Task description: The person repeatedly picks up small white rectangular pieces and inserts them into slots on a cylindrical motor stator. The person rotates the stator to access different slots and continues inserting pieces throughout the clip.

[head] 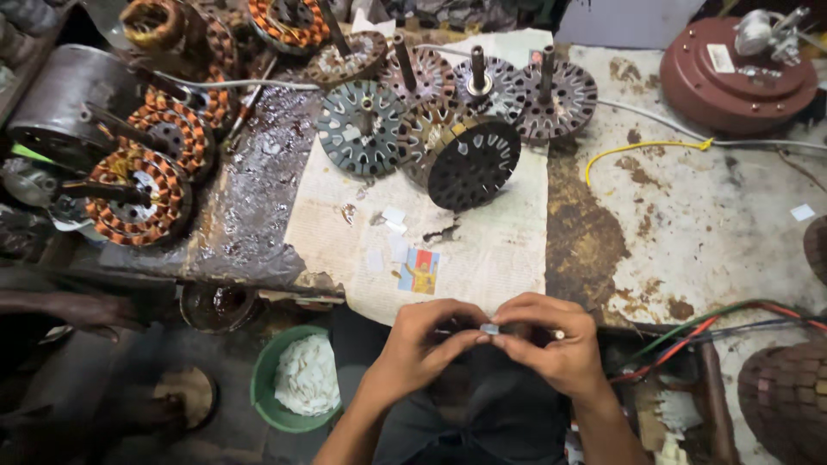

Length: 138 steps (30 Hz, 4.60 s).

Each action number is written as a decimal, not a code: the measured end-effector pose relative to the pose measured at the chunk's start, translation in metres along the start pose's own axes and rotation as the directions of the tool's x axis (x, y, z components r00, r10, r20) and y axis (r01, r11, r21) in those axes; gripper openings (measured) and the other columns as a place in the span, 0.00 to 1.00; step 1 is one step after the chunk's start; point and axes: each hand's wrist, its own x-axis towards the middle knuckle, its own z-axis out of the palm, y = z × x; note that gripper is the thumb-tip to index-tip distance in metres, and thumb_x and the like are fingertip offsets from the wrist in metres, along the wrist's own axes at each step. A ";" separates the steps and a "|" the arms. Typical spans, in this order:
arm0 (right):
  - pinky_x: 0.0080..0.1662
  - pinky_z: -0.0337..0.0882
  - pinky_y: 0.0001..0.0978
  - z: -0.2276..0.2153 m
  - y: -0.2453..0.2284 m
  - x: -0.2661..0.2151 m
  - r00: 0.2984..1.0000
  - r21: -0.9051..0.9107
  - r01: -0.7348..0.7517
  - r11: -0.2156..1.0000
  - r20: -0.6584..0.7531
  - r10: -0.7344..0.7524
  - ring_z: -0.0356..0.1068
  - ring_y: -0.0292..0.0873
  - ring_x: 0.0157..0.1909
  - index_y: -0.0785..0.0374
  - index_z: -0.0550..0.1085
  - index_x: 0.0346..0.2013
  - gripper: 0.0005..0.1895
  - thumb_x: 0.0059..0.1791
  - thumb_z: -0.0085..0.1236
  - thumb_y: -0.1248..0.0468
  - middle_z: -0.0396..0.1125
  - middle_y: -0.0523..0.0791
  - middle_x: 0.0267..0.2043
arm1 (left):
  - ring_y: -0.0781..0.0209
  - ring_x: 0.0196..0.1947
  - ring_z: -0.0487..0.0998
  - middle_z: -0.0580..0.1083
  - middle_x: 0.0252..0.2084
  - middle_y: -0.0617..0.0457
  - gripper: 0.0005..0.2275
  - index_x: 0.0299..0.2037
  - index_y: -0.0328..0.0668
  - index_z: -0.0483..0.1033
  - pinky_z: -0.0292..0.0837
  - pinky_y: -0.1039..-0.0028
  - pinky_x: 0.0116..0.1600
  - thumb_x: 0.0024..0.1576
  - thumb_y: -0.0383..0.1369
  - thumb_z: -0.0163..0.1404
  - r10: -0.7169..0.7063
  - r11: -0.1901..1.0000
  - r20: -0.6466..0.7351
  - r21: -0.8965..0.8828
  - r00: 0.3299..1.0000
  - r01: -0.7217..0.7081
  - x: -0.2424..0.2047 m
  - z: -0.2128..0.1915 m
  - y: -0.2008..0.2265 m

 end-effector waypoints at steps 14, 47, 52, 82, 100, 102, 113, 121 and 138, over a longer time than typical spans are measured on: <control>0.32 0.68 0.23 0.002 -0.043 0.103 0.947 -0.515 0.163 0.841 -0.158 -0.281 0.70 0.32 0.30 0.64 0.81 0.39 0.10 0.43 0.70 0.70 0.75 0.44 0.39 | 0.52 0.58 0.73 0.69 0.60 0.43 0.26 0.61 0.35 0.68 0.71 0.66 0.59 0.52 0.27 0.63 0.293 0.945 -0.655 0.310 0.696 -0.106 0.088 0.009 -0.014; 0.46 0.75 0.34 -0.006 -0.024 0.186 0.916 -0.696 0.368 0.617 0.156 -0.370 0.76 0.46 0.45 0.59 0.79 0.51 0.25 0.41 0.77 0.61 0.74 0.46 0.48 | 0.35 0.55 0.78 0.75 0.54 0.31 0.20 0.62 0.27 0.68 0.72 0.59 0.60 0.57 0.21 0.48 0.099 0.955 -0.682 0.269 0.725 0.123 0.100 0.007 -0.058; 0.46 0.75 0.38 -0.010 -0.030 0.206 0.904 -0.756 0.413 0.508 0.275 -0.327 0.76 0.48 0.46 0.53 0.81 0.49 0.26 0.37 0.79 0.59 0.73 0.42 0.53 | 0.34 0.56 0.77 0.74 0.56 0.30 0.21 0.63 0.26 0.67 0.71 0.58 0.61 0.58 0.21 0.49 0.129 0.940 -0.680 0.315 0.722 0.129 0.100 0.007 -0.062; 0.32 0.62 0.21 -0.058 -0.013 0.177 0.995 -0.229 -0.064 0.971 0.063 0.081 0.59 0.26 0.30 0.59 0.78 0.47 0.22 0.39 0.73 0.68 0.74 0.38 0.41 | 0.37 0.43 0.79 0.78 0.41 0.37 0.14 0.51 0.36 0.73 0.71 0.56 0.46 0.55 0.25 0.56 0.170 0.786 -0.174 0.617 0.970 -0.027 0.132 -0.039 -0.001; 0.50 0.72 0.32 -0.054 0.003 0.217 0.938 -0.352 0.081 0.932 0.344 0.048 0.73 0.37 0.46 0.63 0.80 0.49 0.20 0.42 0.71 0.65 0.76 0.44 0.45 | 0.66 0.37 0.81 0.81 0.38 0.49 0.12 0.48 0.35 0.77 0.76 0.75 0.45 0.56 0.28 0.61 0.108 0.982 -0.438 0.187 0.893 -0.027 0.143 -0.033 -0.037; 0.52 0.72 0.32 -0.057 0.005 0.219 0.917 -0.313 0.166 0.935 0.397 -0.030 0.74 0.38 0.48 0.65 0.80 0.48 0.21 0.42 0.72 0.66 0.76 0.45 0.47 | 0.65 0.38 0.80 0.81 0.38 0.48 0.12 0.47 0.34 0.78 0.76 0.75 0.45 0.55 0.28 0.61 0.120 0.984 -0.449 0.174 0.886 -0.045 0.142 -0.032 -0.038; 0.43 0.68 0.23 -0.058 0.028 0.214 0.969 -0.072 -0.067 0.995 0.231 0.082 0.69 0.31 0.41 0.69 0.80 0.44 0.16 0.45 0.71 0.66 0.74 0.41 0.40 | 0.61 0.46 0.81 0.78 0.45 0.47 0.17 0.51 0.30 0.74 0.76 0.71 0.54 0.56 0.30 0.62 0.209 0.974 -0.457 0.177 0.864 -0.141 0.128 -0.040 -0.037; 0.44 0.69 0.24 -0.065 0.053 0.215 0.976 0.007 0.006 1.000 0.219 -0.007 0.71 0.33 0.41 0.68 0.81 0.45 0.15 0.46 0.71 0.65 0.75 0.40 0.41 | 0.65 0.41 0.81 0.80 0.41 0.48 0.10 0.48 0.29 0.77 0.79 0.76 0.49 0.60 0.27 0.57 0.107 0.992 -0.516 0.116 0.850 -0.055 0.121 -0.039 -0.051; 0.40 0.67 0.23 -0.062 0.064 0.219 0.999 -0.116 0.049 0.992 -0.016 -0.051 0.69 0.33 0.39 0.66 0.80 0.50 0.18 0.54 0.65 0.55 0.75 0.44 0.43 | 0.58 0.41 0.82 0.81 0.43 0.46 0.09 0.49 0.35 0.79 0.76 0.72 0.47 0.61 0.29 0.58 0.151 0.885 -0.625 0.431 0.766 0.177 0.062 -0.089 -0.026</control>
